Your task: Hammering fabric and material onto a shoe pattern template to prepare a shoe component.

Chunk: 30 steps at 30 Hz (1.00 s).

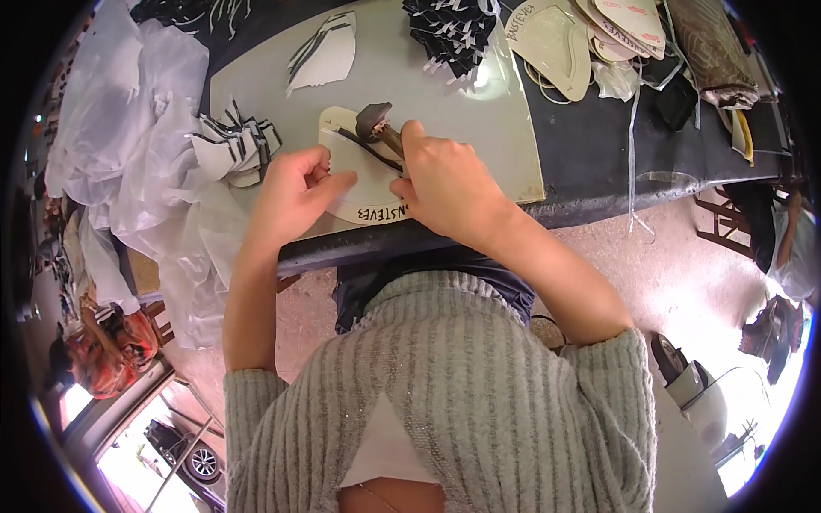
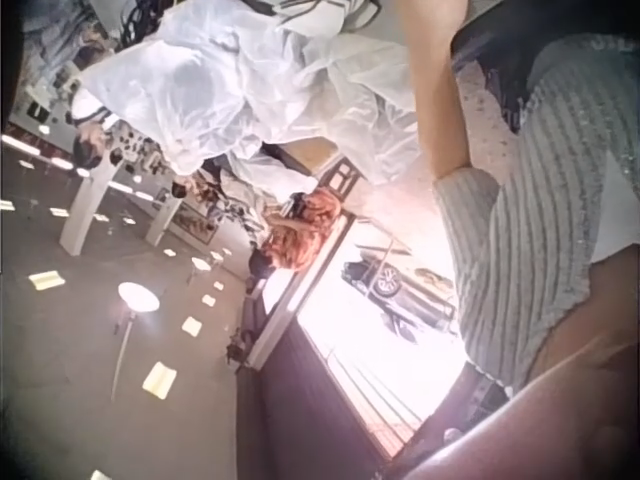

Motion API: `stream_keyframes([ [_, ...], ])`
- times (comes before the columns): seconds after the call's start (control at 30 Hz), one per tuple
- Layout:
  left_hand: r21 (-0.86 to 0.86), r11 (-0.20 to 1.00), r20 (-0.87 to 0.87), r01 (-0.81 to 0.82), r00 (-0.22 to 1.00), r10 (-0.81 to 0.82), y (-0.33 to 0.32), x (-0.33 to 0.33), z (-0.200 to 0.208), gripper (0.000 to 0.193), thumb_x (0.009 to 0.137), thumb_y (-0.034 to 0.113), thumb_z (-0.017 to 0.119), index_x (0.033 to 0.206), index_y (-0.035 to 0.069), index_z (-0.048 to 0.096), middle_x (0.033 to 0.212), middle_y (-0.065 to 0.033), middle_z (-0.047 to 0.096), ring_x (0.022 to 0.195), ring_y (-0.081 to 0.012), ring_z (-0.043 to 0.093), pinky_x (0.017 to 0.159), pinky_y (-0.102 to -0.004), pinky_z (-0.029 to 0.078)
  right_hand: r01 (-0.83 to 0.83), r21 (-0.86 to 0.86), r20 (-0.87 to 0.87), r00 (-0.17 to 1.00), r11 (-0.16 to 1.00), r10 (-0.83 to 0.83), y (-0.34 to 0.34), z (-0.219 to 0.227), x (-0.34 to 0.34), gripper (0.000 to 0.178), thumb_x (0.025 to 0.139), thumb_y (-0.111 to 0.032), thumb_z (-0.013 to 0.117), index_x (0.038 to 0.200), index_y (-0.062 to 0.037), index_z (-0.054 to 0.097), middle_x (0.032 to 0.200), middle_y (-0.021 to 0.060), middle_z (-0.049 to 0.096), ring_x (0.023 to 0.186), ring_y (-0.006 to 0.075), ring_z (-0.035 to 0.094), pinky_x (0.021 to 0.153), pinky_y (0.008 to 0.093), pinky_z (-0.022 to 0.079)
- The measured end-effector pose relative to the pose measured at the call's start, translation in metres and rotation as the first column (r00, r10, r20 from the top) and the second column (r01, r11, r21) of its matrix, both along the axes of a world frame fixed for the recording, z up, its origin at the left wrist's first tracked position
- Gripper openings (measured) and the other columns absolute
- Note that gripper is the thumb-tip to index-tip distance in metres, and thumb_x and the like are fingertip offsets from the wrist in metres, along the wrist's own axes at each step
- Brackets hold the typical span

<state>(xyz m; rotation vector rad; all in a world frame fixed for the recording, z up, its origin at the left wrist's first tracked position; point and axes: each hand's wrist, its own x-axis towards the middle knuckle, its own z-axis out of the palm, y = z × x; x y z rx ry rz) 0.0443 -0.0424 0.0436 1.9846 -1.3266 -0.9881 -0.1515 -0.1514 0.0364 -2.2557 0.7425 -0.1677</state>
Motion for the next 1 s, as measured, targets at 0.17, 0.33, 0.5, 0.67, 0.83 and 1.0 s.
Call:
stream_keyframes([
  [0.17,-0.035,0.999,0.092,-0.013,0.996,0.016,-0.003,-0.004,-0.002,0.034,0.076,0.018,0.074,0.064,-0.001,0.049,0.05,-0.0107,0.048,0.043,-0.0218,0.043,0.048,-0.0358,0.037,0.016,0.024,-0.016,1.0,1.0,-0.016,0.0,0.001,0.0,0.035,0.079,-0.006,0.072,0.093,0.0024,0.042,0.067,0.0186,0.06,0.071,0.0425,0.062,0.064,0.0469,0.047],
  [0.33,0.065,0.998,0.107,0.015,0.994,-0.022,-0.001,-0.002,0.004,0.032,0.075,0.021,0.075,0.063,-0.001,0.054,0.051,-0.0115,0.054,0.045,-0.023,0.053,0.049,-0.0352,0.042,-0.034,0.028,-0.024,0.999,0.999,0.034,-0.003,0.005,0.001,0.036,0.079,-0.009,0.073,0.093,0.0035,0.042,0.071,0.0217,0.062,0.074,0.0436,0.064,0.067,0.0477,0.05],
  [0.5,0.06,0.996,0.055,-0.064,0.997,0.061,0.023,-0.029,0.0,0.036,0.079,0.02,0.076,0.062,-0.002,0.053,0.049,-0.002,0.051,0.046,-0.0069,0.041,0.043,-0.0283,0.033,-0.12,-0.054,-0.029,0.993,0.991,0.118,-0.014,-0.005,-0.004,0.038,0.078,-0.009,0.075,0.091,0.0017,0.04,0.067,0.0183,0.06,0.071,0.0422,0.062,0.063,0.0464,0.047],
  [0.67,-0.043,0.982,0.094,-0.186,0.977,0.19,0.035,-0.044,-0.001,0.042,0.081,0.023,0.075,0.057,-0.002,0.051,0.044,-0.0048,0.045,0.043,-0.0087,0.038,0.042,-0.0305,0.032,-0.156,0.001,-0.01,0.988,0.988,0.156,-0.03,0.006,-0.004,0.032,0.085,-0.017,0.072,0.095,0.0026,0.049,0.063,0.0158,0.055,0.057,0.0338,0.057,0.056,0.0406,0.045],
  [0.83,-0.055,0.979,0.194,-0.194,0.96,0.201,0.044,-0.043,-0.001,0.042,0.082,0.024,0.075,0.058,-0.001,0.051,0.044,-0.0078,0.044,0.039,-0.0164,0.036,0.042,-0.0327,0.032,-0.076,0.003,0.103,0.992,0.997,0.075,-0.017,0.039,-0.023,0.026,0.098,-0.023,0.056,0.088,-0.0008,0.049,0.062,0.0206,0.057,0.061,0.0407,0.06,0.055,0.0459,0.048],
  [1.0,0.108,0.973,0.228,-0.202,0.958,0.174,0.037,-0.048,0.004,0.028,0.078,0.026,0.074,0.071,0.002,0.061,0.065,-0.0118,0.063,0.065,-0.0324,0.062,0.059,-0.041,0.048,-0.202,-0.313,-0.147,0.976,0.928,0.163,0.005,0.032,-0.042,0.028,0.097,-0.028,0.057,0.086,-0.004,0.049,0.062,0.0128,0.058,0.056,0.0345,0.062,0.048,0.0419,0.048],
])
